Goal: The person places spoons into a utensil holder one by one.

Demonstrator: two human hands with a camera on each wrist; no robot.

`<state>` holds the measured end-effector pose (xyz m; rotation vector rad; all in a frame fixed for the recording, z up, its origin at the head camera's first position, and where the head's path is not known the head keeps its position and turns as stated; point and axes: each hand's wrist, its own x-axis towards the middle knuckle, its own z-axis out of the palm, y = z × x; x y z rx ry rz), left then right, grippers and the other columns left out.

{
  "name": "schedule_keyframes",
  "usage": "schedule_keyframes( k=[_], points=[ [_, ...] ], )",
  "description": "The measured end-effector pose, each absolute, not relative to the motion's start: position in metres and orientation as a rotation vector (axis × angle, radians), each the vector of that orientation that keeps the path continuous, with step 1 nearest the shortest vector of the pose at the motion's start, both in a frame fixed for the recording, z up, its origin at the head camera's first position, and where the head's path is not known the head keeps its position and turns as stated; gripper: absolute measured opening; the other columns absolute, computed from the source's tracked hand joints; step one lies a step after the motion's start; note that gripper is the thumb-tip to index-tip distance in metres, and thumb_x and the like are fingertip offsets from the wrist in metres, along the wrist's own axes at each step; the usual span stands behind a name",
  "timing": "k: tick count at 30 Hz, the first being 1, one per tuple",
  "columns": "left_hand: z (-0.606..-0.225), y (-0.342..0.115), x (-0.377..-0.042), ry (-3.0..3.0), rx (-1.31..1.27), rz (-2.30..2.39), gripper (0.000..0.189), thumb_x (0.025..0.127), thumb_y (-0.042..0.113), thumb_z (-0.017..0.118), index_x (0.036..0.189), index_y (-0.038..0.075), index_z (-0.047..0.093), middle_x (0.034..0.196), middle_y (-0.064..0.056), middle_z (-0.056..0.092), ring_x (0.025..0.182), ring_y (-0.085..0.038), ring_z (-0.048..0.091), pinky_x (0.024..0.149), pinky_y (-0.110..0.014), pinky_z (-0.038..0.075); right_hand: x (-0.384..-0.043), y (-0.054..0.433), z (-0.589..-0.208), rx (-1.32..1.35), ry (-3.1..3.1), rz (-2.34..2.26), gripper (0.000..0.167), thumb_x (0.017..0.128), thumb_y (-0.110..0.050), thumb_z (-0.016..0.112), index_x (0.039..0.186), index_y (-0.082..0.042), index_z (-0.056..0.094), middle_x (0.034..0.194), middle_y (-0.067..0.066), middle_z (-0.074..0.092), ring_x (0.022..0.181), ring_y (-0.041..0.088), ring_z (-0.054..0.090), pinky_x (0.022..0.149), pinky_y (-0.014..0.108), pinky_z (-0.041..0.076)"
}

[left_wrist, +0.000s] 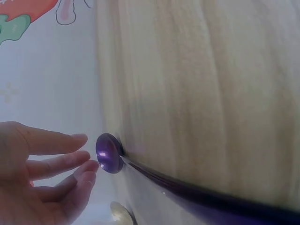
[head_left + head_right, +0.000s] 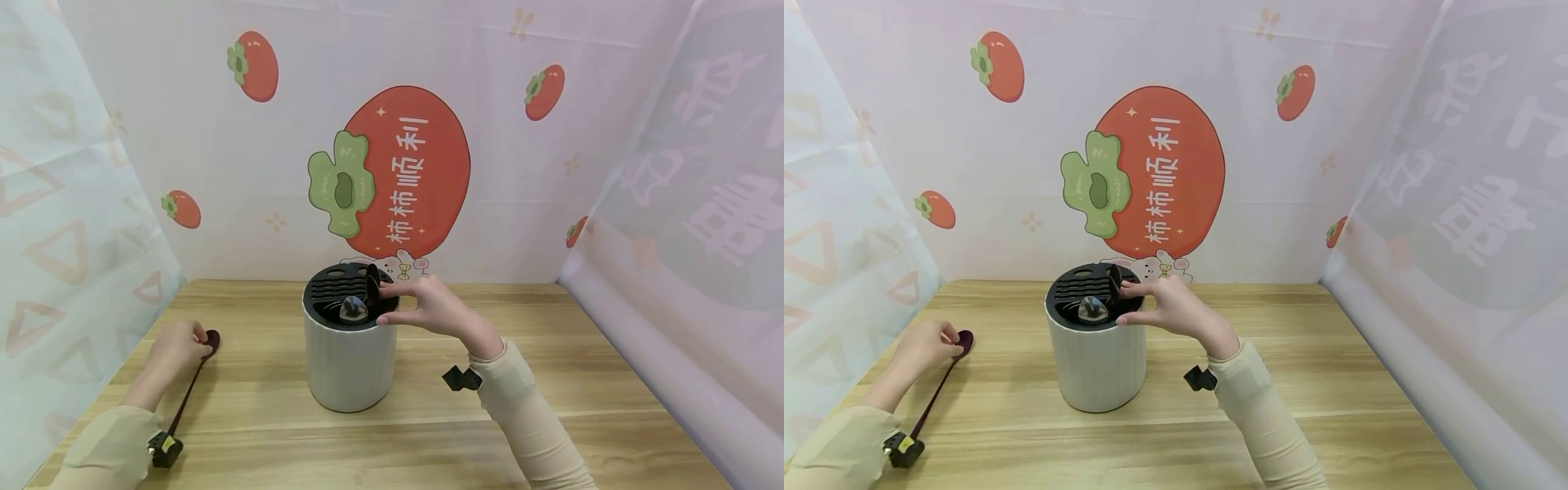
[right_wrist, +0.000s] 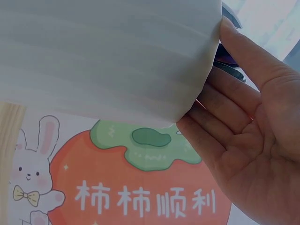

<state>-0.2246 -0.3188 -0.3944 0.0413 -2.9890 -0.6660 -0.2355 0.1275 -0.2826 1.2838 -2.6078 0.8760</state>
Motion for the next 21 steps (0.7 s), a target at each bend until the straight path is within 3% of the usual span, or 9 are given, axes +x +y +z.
schedule_keyframes(
  k=[7, 21],
  points=[
    [-0.3973, -0.3226, -0.2248, -3.066, 0.025, -0.642, 0.018, 0.078, 0.01, 0.069, 0.082, -0.005, 0.059, 0.083, -0.023, 0.061, 0.074, -0.035, 0.056, 0.064, -0.046, 0.046, -0.2354, 0.1276, -0.2824, 1.293, -2.6, 0.876, 0.048, 0.08, -0.038, 0.074, 0.118, -0.011, 0.068, 0.123, 0.005, 0.064, 0.114, 0.012, 0.061, 0.089, 0.029, 0.053],
    [-0.4022, -0.3244, -0.2267, -3.152, 0.054, -0.577, 0.021, 0.072, 0.017, 0.073, 0.064, 0.004, 0.057, 0.068, -0.009, 0.055, 0.067, -0.025, 0.049, 0.057, -0.032, 0.039, -0.2349, 0.1276, -0.2823, 1.285, -2.612, 0.864, 0.048, 0.08, -0.039, 0.074, 0.119, -0.011, 0.068, 0.125, 0.004, 0.064, 0.114, 0.011, 0.06, 0.089, 0.027, 0.052]
  ],
)
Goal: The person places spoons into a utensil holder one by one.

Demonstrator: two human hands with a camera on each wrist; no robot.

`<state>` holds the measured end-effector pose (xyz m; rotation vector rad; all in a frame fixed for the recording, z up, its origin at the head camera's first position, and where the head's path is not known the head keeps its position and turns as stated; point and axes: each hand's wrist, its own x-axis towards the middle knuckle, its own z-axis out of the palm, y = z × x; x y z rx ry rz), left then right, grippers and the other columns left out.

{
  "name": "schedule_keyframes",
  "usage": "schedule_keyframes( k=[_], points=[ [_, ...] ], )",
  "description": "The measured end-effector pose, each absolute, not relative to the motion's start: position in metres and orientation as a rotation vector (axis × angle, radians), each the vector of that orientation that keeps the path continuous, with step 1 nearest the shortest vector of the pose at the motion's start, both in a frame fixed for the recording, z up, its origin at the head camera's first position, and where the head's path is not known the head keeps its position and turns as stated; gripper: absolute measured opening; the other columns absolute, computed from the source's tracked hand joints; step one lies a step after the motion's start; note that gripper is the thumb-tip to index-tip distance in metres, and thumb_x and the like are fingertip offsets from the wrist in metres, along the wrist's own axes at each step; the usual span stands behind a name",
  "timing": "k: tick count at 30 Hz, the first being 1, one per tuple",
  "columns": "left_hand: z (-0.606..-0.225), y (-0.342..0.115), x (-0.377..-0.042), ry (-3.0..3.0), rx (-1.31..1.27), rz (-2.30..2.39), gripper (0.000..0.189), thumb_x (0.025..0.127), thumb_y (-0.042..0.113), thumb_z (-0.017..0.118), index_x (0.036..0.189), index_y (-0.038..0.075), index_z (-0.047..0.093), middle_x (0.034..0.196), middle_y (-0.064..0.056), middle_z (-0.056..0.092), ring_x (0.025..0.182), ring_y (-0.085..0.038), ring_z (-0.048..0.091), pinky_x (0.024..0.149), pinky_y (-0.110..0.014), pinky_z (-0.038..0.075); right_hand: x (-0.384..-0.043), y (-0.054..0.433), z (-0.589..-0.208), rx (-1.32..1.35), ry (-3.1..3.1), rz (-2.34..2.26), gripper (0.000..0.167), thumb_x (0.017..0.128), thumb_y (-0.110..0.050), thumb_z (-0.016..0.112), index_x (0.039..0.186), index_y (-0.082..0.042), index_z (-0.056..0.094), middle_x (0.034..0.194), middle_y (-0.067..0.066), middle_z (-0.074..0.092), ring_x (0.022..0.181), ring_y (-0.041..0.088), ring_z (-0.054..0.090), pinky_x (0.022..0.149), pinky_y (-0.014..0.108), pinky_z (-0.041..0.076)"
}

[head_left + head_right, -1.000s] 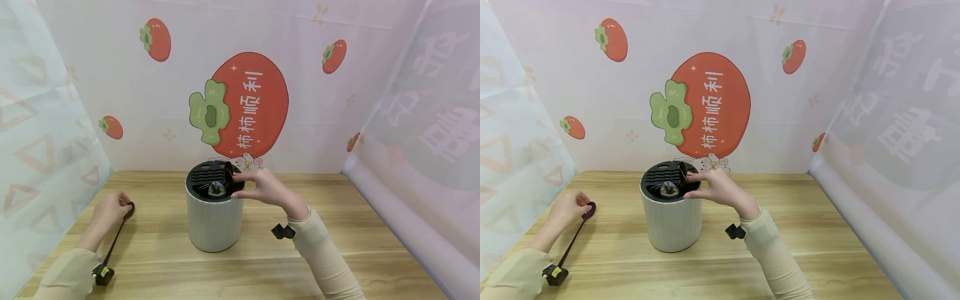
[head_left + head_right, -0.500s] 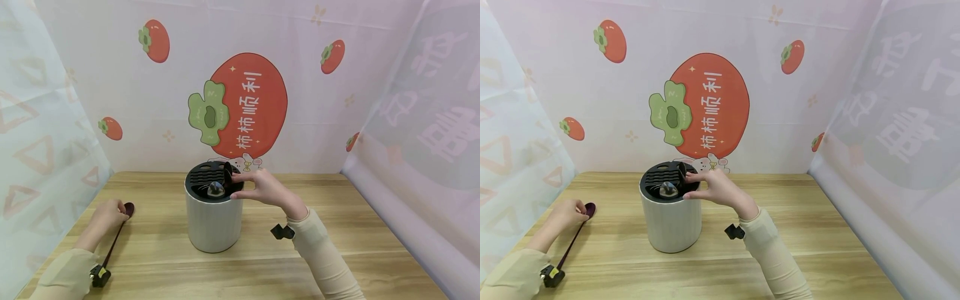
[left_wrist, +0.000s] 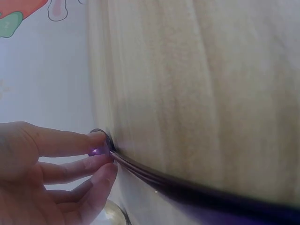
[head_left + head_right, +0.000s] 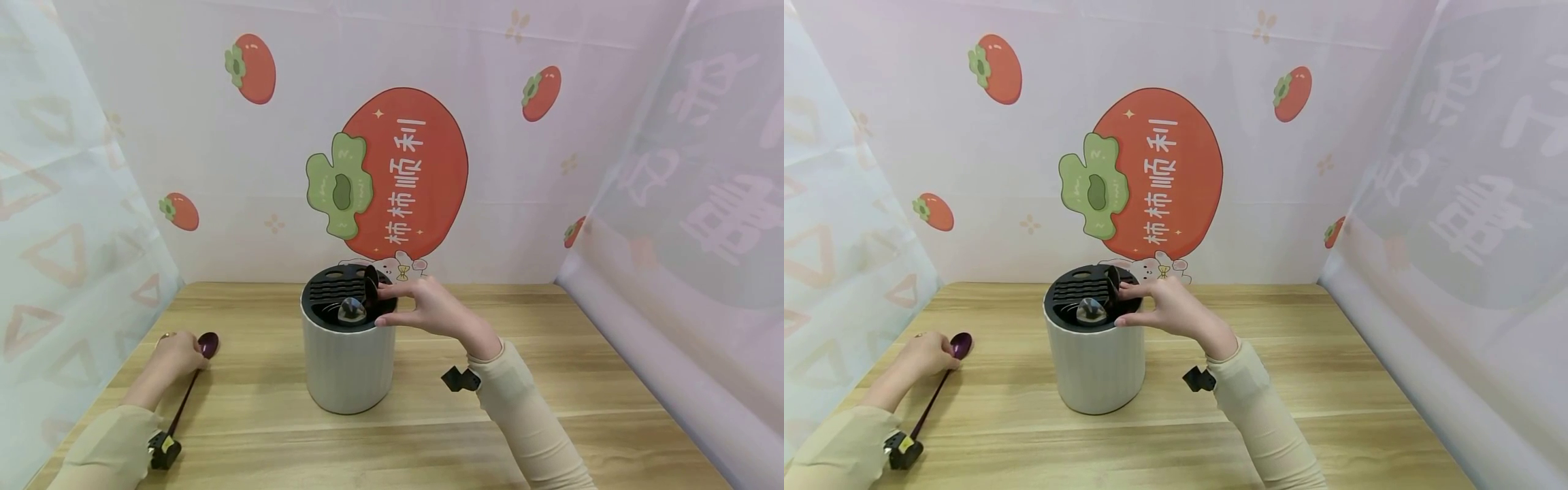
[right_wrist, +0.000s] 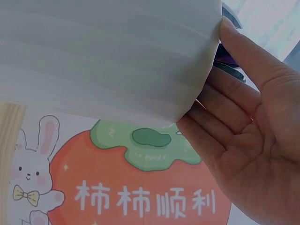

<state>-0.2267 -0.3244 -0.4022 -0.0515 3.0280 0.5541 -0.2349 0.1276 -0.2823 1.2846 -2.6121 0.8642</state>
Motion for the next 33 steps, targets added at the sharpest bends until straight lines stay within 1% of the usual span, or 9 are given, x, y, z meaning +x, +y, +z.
schedule_keyframes(
  k=[6, 10, 16, 23, 26, 33],
  points=[
    [-0.4027, -0.3232, -0.2245, 3.028, -0.072, 0.567, 0.031, 0.071, 0.016, 0.073, 0.056, 0.011, 0.047, 0.058, -0.002, 0.047, 0.059, -0.019, 0.045, 0.052, -0.028, 0.035, -0.2351, 0.1275, -0.282, 1.285, -2.616, 0.841, 0.049, 0.081, -0.039, 0.073, 0.119, -0.01, 0.067, 0.125, 0.005, 0.064, 0.114, 0.012, 0.061, 0.091, 0.028, 0.052],
    [-0.403, -0.3239, -0.2245, 3.023, -0.085, 0.566, 0.034, 0.071, 0.015, 0.073, 0.053, 0.012, 0.044, 0.055, -0.001, 0.046, 0.058, -0.019, 0.045, 0.052, -0.029, 0.036, -0.2355, 0.1276, -0.2821, 1.282, -2.621, 0.852, 0.049, 0.08, -0.038, 0.074, 0.119, -0.01, 0.068, 0.125, 0.005, 0.064, 0.116, 0.012, 0.06, 0.092, 0.031, 0.052],
    [-0.4029, -0.3244, -0.2238, 3.017, -0.098, 0.55, 0.033, 0.07, 0.015, 0.073, 0.049, 0.012, 0.047, 0.051, 0.001, 0.048, 0.057, -0.019, 0.047, 0.053, -0.029, 0.037, -0.2355, 0.1272, -0.2818, 1.282, -2.621, 0.873, 0.049, 0.08, -0.039, 0.074, 0.119, -0.01, 0.068, 0.124, 0.005, 0.064, 0.117, 0.012, 0.059, 0.093, 0.031, 0.051],
    [-0.4023, -0.3228, -0.2218, 2.996, -0.124, 0.594, 0.02, 0.071, 0.012, 0.069, 0.06, 0.003, 0.056, 0.051, -0.003, 0.056, 0.05, -0.016, 0.052, 0.051, -0.027, 0.04, -0.2352, 0.1273, -0.2814, 1.276, -2.627, 0.876, 0.049, 0.079, -0.038, 0.075, 0.119, -0.01, 0.068, 0.123, 0.005, 0.065, 0.117, 0.012, 0.059, 0.093, 0.031, 0.051],
    [-0.4034, -0.323, -0.2213, 2.985, -0.137, 0.627, 0.018, 0.071, 0.011, 0.068, 0.061, 0.003, 0.056, 0.05, -0.003, 0.057, 0.048, -0.015, 0.053, 0.05, -0.026, 0.04, -0.2348, 0.1273, -0.281, 1.278, -2.621, 0.871, 0.049, 0.079, -0.038, 0.075, 0.119, -0.01, 0.068, 0.124, 0.005, 0.064, 0.116, 0.013, 0.059, 0.093, 0.03, 0.051],
    [-0.4071, -0.325, -0.2214, 2.971, -0.133, 0.65, 0.019, 0.072, 0.011, 0.068, 0.058, 0.004, 0.058, 0.047, -0.001, 0.057, 0.047, -0.014, 0.054, 0.049, -0.026, 0.039, -0.2354, 0.1274, -0.282, 1.279, -2.62, 0.862, 0.048, 0.08, -0.038, 0.074, 0.119, -0.01, 0.068, 0.124, 0.005, 0.064, 0.117, 0.013, 0.059, 0.093, 0.03, 0.051]
  ],
)
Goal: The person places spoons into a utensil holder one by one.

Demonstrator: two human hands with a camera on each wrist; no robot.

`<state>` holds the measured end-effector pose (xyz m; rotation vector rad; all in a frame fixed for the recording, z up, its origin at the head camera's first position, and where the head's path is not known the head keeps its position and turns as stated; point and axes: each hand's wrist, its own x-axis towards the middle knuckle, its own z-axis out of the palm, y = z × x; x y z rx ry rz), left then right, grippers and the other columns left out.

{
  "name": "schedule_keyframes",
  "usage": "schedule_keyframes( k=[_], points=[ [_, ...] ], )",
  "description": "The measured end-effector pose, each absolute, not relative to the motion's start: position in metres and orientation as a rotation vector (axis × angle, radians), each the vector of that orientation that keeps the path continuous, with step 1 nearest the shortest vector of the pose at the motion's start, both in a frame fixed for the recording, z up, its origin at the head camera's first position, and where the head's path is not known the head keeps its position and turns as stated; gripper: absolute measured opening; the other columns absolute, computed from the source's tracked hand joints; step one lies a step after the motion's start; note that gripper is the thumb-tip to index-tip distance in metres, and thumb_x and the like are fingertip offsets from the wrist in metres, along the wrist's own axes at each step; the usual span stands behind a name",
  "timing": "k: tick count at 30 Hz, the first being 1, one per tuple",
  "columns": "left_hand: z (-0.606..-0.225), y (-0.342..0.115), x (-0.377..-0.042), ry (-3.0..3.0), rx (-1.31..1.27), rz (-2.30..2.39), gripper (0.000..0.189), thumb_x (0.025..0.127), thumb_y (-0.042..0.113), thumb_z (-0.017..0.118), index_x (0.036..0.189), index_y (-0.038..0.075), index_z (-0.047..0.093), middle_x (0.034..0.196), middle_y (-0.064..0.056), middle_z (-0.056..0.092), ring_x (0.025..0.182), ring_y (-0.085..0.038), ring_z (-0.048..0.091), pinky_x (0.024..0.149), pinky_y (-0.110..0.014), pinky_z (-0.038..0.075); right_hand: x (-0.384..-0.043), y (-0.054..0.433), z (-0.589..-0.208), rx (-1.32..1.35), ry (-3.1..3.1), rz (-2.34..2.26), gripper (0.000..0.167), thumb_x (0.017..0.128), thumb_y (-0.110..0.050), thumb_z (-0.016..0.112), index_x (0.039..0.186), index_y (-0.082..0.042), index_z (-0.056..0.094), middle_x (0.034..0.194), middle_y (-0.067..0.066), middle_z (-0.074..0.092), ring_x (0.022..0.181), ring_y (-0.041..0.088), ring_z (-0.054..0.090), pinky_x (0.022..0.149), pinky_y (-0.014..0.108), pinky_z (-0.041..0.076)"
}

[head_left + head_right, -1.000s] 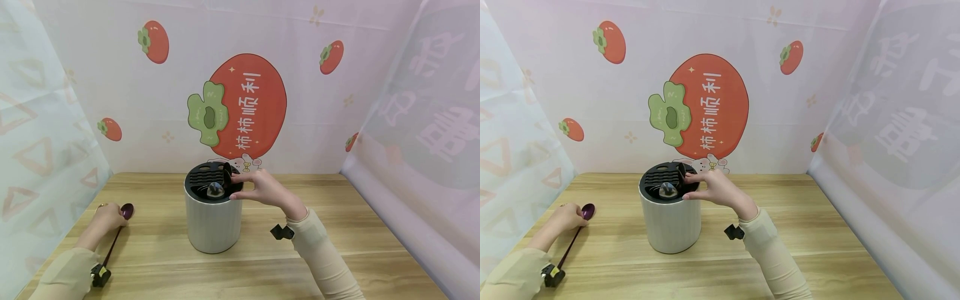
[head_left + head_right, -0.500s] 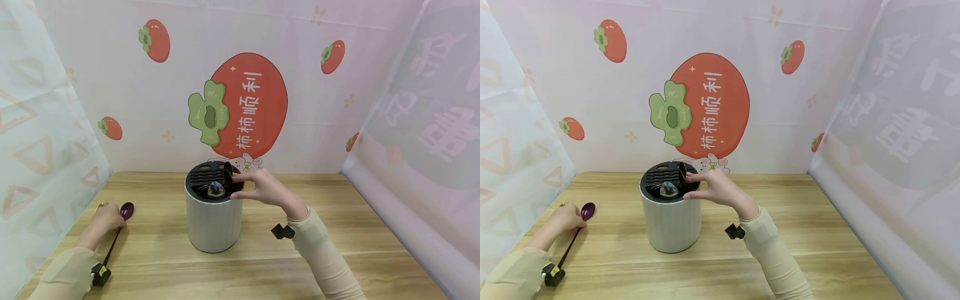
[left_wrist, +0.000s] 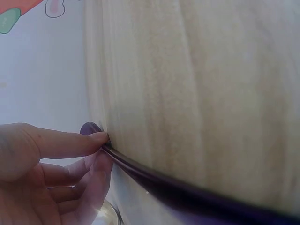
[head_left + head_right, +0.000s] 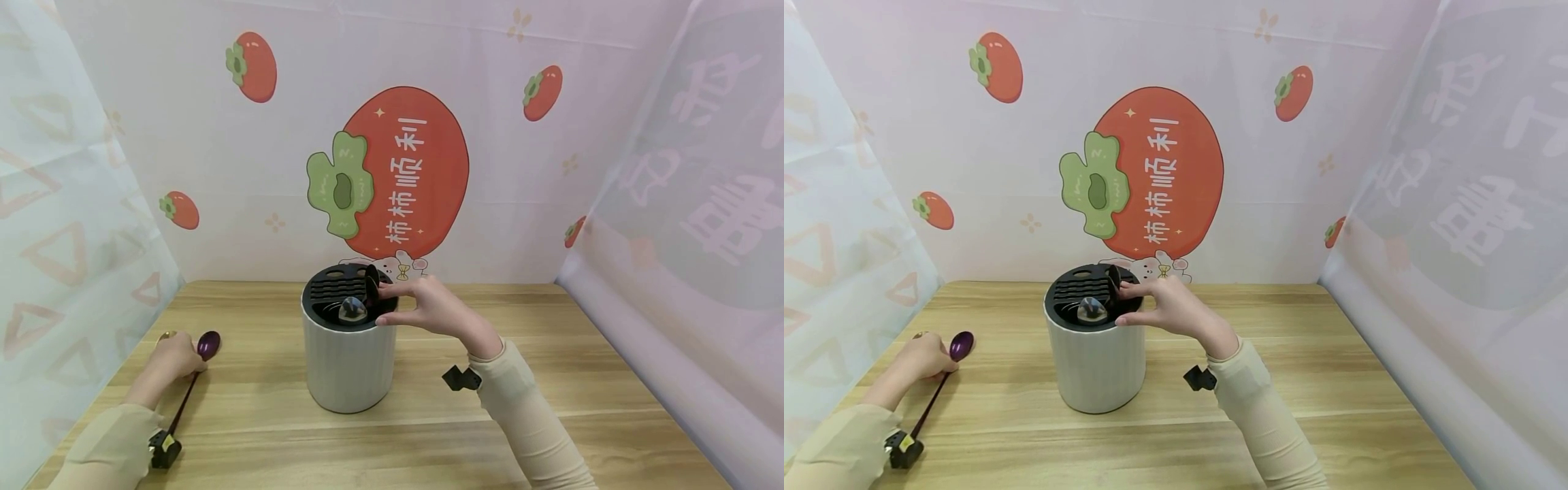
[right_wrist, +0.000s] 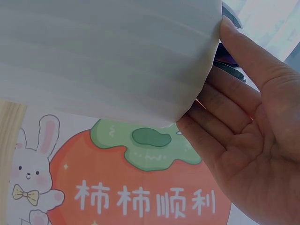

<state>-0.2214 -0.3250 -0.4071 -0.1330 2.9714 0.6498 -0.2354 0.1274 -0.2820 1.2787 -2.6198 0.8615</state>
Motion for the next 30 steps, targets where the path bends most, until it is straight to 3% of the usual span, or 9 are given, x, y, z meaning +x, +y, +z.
schedule_keyframes(
  k=[30],
  points=[
    [-0.4074, -0.3256, -0.2189, 2.963, -0.158, 0.716, 0.019, 0.068, 0.01, 0.069, 0.054, 0.006, 0.057, 0.044, 0.0, 0.054, 0.041, -0.012, 0.051, 0.048, -0.025, 0.04, -0.2348, 0.1274, -0.2823, 1.274, -2.621, 0.853, 0.049, 0.08, -0.04, 0.073, 0.119, -0.011, 0.068, 0.124, 0.005, 0.064, 0.117, 0.012, 0.059, 0.092, 0.03, 0.052]
  ],
)
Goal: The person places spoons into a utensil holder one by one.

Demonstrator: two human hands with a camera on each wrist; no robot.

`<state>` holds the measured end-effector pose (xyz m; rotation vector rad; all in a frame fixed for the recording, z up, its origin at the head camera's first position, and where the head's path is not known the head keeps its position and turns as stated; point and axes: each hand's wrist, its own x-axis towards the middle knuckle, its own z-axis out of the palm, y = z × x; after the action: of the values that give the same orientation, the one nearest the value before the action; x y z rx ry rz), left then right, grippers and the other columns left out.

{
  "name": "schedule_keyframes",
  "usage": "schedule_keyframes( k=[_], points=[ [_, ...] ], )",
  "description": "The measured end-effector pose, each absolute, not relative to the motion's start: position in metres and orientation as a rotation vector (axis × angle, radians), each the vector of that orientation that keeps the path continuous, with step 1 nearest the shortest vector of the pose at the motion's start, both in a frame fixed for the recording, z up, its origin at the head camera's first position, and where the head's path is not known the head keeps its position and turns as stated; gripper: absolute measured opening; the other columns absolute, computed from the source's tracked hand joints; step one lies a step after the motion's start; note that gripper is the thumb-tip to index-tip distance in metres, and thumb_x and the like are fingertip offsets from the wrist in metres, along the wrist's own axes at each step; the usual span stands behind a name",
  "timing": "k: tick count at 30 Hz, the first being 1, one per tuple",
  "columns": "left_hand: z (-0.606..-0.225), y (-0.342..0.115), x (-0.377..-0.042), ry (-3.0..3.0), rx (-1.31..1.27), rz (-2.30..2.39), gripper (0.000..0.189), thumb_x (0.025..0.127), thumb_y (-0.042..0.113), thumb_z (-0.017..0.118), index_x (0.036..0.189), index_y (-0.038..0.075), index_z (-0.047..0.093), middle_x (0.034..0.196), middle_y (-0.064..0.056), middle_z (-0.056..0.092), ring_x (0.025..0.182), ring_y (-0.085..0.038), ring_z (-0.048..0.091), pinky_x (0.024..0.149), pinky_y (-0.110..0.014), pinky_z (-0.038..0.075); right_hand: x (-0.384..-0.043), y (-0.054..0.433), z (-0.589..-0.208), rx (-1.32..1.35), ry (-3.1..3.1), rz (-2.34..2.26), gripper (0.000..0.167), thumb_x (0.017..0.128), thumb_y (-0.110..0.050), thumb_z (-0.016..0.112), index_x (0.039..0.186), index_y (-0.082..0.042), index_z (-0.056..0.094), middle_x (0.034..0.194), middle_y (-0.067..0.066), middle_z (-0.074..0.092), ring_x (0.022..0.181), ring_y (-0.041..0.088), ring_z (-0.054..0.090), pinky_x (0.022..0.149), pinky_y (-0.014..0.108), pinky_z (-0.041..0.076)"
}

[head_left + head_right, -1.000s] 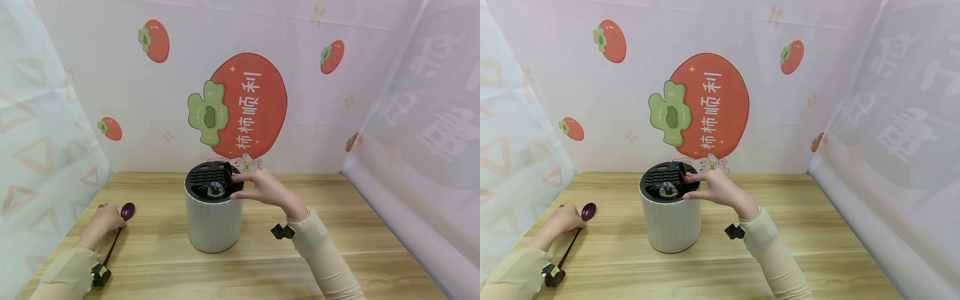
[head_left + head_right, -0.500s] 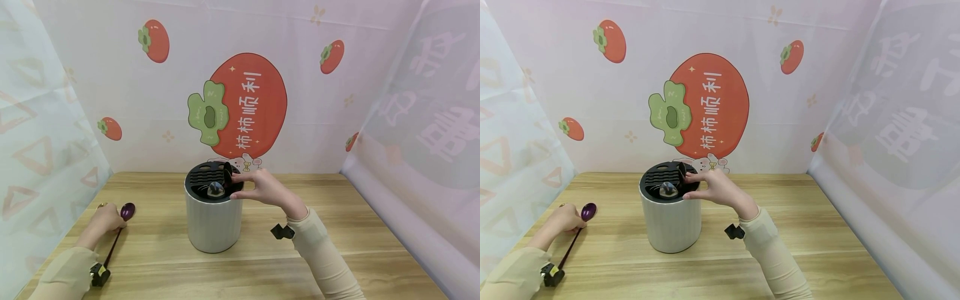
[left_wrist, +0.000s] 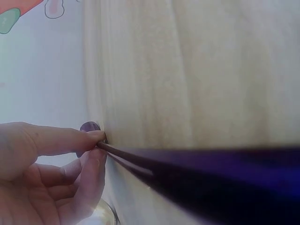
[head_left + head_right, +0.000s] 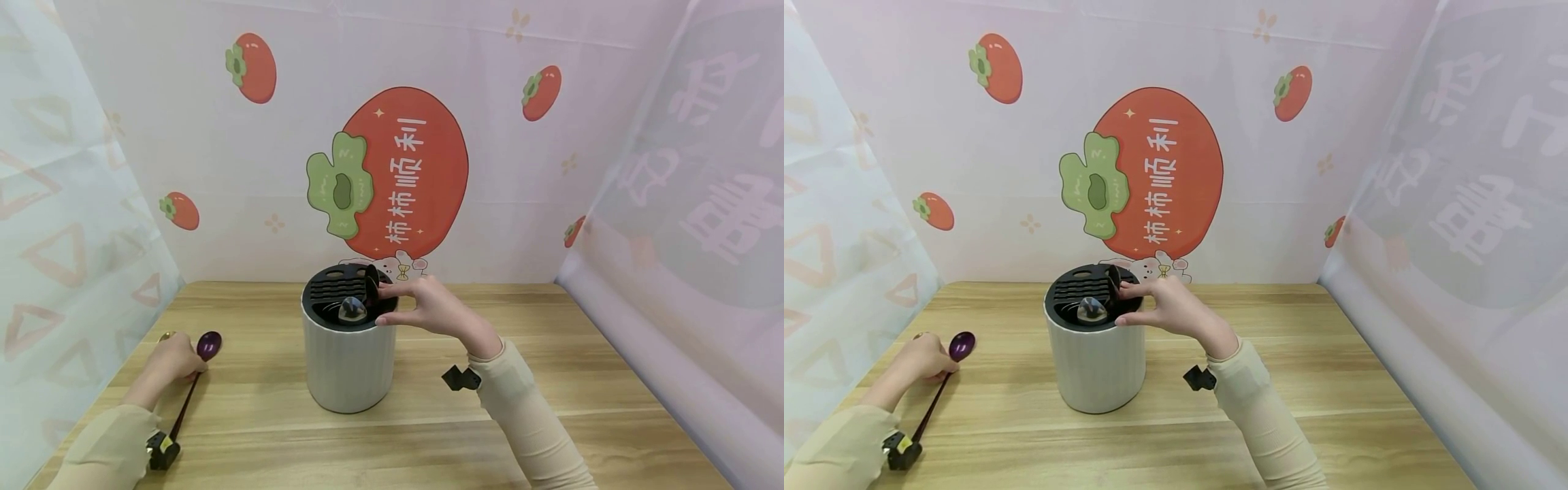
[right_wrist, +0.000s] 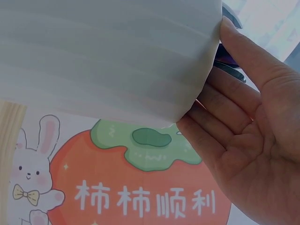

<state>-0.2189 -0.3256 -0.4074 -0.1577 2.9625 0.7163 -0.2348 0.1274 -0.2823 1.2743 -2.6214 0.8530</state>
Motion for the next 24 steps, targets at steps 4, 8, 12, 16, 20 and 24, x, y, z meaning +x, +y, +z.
schedule_keyframes(
  k=[4, 8, 12, 16, 20, 24],
  points=[
    [-0.4076, -0.3249, -0.2184, 2.953, -0.164, 0.725, 0.02, 0.069, 0.01, 0.068, 0.053, 0.006, 0.057, 0.044, 0.0, 0.054, 0.041, -0.011, 0.051, 0.049, -0.026, 0.04, -0.2347, 0.1274, -0.2817, 1.275, -2.621, 0.852, 0.048, 0.08, -0.039, 0.074, 0.119, -0.011, 0.068, 0.123, 0.005, 0.065, 0.116, 0.012, 0.059, 0.092, 0.03, 0.052],
    [-0.409, -0.3247, -0.2184, 2.959, -0.169, 0.731, 0.021, 0.069, 0.01, 0.068, 0.051, 0.006, 0.057, 0.043, 0.001, 0.053, 0.041, -0.01, 0.05, 0.047, -0.025, 0.04, -0.2343, 0.1273, -0.2809, 1.271, -2.627, 0.856, 0.049, 0.08, -0.04, 0.073, 0.119, -0.011, 0.068, 0.123, 0.005, 0.065, 0.116, 0.012, 0.06, 0.092, 0.03, 0.052],
    [-0.4109, -0.325, -0.219, 2.955, -0.172, 0.75, 0.023, 0.07, 0.01, 0.069, 0.05, 0.007, 0.057, 0.042, 0.003, 0.051, 0.039, -0.009, 0.047, 0.045, -0.024, 0.038, -0.2341, 0.1274, -0.2805, 1.272, -2.632, 0.859, 0.049, 0.08, -0.04, 0.073, 0.119, -0.011, 0.067, 0.124, 0.005, 0.064, 0.116, 0.013, 0.06, 0.092, 0.03, 0.052],
    [-0.4124, -0.3248, -0.2195, 2.941, -0.168, 0.771, 0.028, 0.071, 0.01, 0.068, 0.047, 0.01, 0.053, 0.04, 0.006, 0.047, 0.038, -0.007, 0.041, 0.044, -0.023, 0.035, -0.2339, 0.1276, -0.2801, 1.275, -2.629, 0.86, 0.048, 0.08, -0.038, 0.074, 0.119, -0.011, 0.068, 0.124, 0.005, 0.064, 0.117, 0.012, 0.059, 0.092, 0.03, 0.052],
    [-0.4125, -0.3247, -0.22, 2.934, -0.152, 0.782, 0.033, 0.072, 0.011, 0.067, 0.044, 0.013, 0.049, 0.039, 0.008, 0.044, 0.038, -0.006, 0.038, 0.043, -0.022, 0.033, -0.234, 0.1275, -0.2801, 1.278, -2.622, 0.857, 0.048, 0.08, -0.038, 0.074, 0.119, -0.011, 0.068, 0.123, 0.005, 0.065, 0.116, 0.012, 0.059, 0.092, 0.029, 0.052],
    [-0.4125, -0.324, -0.2205, 2.936, -0.135, 0.774, 0.034, 0.072, 0.011, 0.067, 0.043, 0.014, 0.049, 0.039, 0.008, 0.044, 0.038, -0.006, 0.038, 0.044, -0.022, 0.033, -0.2346, 0.1273, -0.281, 1.284, -2.614, 0.849, 0.048, 0.081, -0.039, 0.073, 0.119, -0.011, 0.068, 0.122, 0.005, 0.065, 0.115, 0.012, 0.06, 0.091, 0.029, 0.052]
  ],
)
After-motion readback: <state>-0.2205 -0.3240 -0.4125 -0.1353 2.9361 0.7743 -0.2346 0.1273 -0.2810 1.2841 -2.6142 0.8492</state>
